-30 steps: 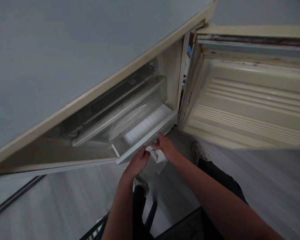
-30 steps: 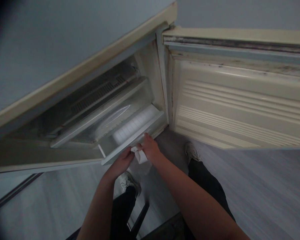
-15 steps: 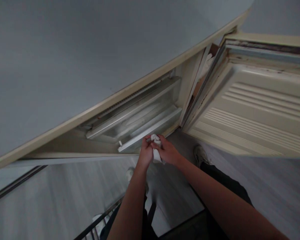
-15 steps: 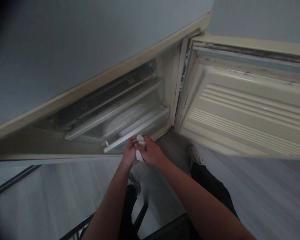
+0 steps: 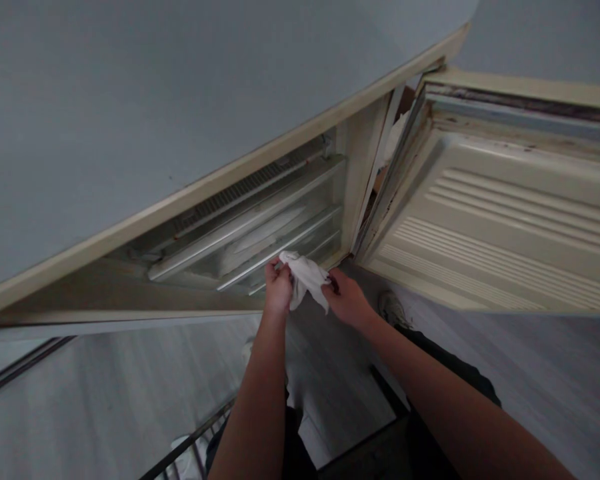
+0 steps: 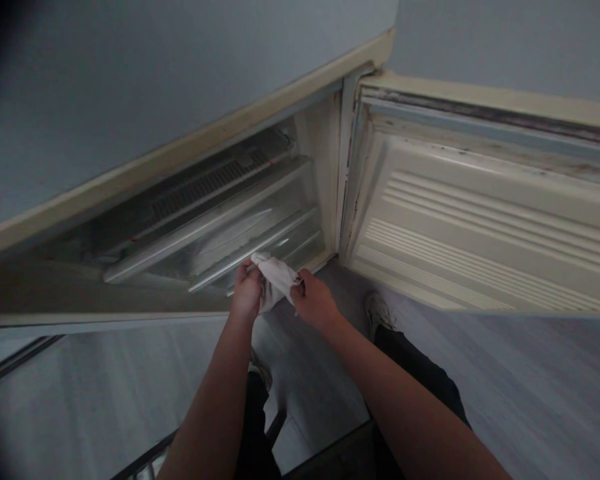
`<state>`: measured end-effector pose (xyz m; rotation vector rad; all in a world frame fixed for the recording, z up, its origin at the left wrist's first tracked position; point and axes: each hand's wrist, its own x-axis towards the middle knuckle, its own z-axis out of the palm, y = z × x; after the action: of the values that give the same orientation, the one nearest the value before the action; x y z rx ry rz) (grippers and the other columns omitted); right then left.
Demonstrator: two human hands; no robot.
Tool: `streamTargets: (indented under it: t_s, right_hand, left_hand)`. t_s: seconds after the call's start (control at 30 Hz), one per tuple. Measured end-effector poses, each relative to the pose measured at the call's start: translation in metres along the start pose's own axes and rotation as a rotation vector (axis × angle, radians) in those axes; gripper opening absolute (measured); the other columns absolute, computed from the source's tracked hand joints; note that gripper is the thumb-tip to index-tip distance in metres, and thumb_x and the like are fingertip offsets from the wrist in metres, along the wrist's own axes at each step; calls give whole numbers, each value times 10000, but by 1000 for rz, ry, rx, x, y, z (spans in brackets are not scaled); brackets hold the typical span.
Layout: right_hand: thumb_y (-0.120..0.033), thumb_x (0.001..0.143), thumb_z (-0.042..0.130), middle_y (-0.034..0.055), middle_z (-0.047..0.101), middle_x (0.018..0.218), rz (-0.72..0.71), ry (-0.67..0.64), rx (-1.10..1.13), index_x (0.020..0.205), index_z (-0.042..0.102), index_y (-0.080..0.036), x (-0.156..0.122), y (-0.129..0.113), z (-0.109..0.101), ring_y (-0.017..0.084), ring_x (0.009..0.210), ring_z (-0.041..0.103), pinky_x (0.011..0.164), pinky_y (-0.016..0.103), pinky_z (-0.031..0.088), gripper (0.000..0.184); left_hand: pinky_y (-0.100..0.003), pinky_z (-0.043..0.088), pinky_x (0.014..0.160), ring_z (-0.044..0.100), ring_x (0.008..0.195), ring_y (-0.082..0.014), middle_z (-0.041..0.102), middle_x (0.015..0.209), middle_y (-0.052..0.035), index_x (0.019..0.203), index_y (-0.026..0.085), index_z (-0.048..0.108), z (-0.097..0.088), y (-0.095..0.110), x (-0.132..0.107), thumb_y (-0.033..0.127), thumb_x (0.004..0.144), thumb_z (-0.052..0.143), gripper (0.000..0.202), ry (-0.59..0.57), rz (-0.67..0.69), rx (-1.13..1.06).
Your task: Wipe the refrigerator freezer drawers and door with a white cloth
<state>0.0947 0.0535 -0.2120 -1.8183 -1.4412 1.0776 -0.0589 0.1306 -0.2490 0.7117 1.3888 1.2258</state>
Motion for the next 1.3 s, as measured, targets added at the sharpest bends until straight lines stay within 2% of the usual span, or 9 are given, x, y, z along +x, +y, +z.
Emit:
streamTargets:
  t_s: [0.1,0.27,0.4,0.5,0.63,0.73,0.97,1.13,1.3]
  right_hand:
    - [-344,929,462,-14,521,682,-38,86,81,747,484,-207,4,2,-6,128,650,472,625,250,293,228]
    - [-340,944,462,-24,472,640,-100,39,197,687,475,-199,-4,-5,11,122,635,448,624,245,294,293]
    - [-282,930,461,-23,517,648,-136,-88,201,702,481,-197,-14,-14,42,114,621,467,620,239,308,245]
    - [-315,928,431,-22,508,624,-51,-6,301,702,477,-203,-7,-16,48,121,604,478,611,241,338,257]
    - [-330,903,378,5,559,733,129,237,519,791,503,-208,15,-14,37,139,651,532,624,253,421,207]
    - [-312,870,455,72,609,991,2,459,398,943,570,-191,21,-13,36,187,949,583,802,295,479,183]
    - [-168,839,492,81,603,1026,-170,-19,160,1086,609,-165,7,-21,68,187,977,569,938,331,463,273]
    - [-277,833,549,41,559,910,-164,61,172,789,597,-196,11,-23,59,176,908,548,907,312,453,104]
    - [-346,808,442,21,515,700,123,-56,679,707,488,-220,14,-35,48,170,681,523,661,285,470,169]
  left_hand:
    - [-274,501,761,663,806,-159,691,845,18,995,217,596,-1,3,-7,367,723,717,333,-23,53,64]
    - [-263,498,731,644,798,-164,671,846,-6,926,187,636,-3,12,-27,495,777,723,353,-281,122,197]
    - [-229,470,653,589,678,-114,621,777,46,934,203,573,-7,15,-29,430,741,774,359,-31,279,111]
    - [-223,461,664,569,664,-96,602,765,58,878,200,544,-16,18,-23,411,749,742,316,186,262,-69]
    - [-240,475,743,600,754,-114,647,850,23,948,185,591,-33,21,-20,387,691,793,385,195,190,-12]
    - [-253,486,757,615,792,-137,656,902,5,1071,193,603,-43,24,-27,353,666,824,488,112,239,183]
    - [-299,522,809,655,868,-186,684,966,-17,1159,223,627,-54,45,-52,322,737,775,459,-391,211,374]
    - [-273,508,736,636,808,-169,678,942,-7,1181,224,603,-64,50,-41,321,749,747,466,-281,190,347]
    - [-292,493,736,632,798,-182,689,912,-30,1089,200,619,-79,46,-28,329,785,698,339,-212,285,532]
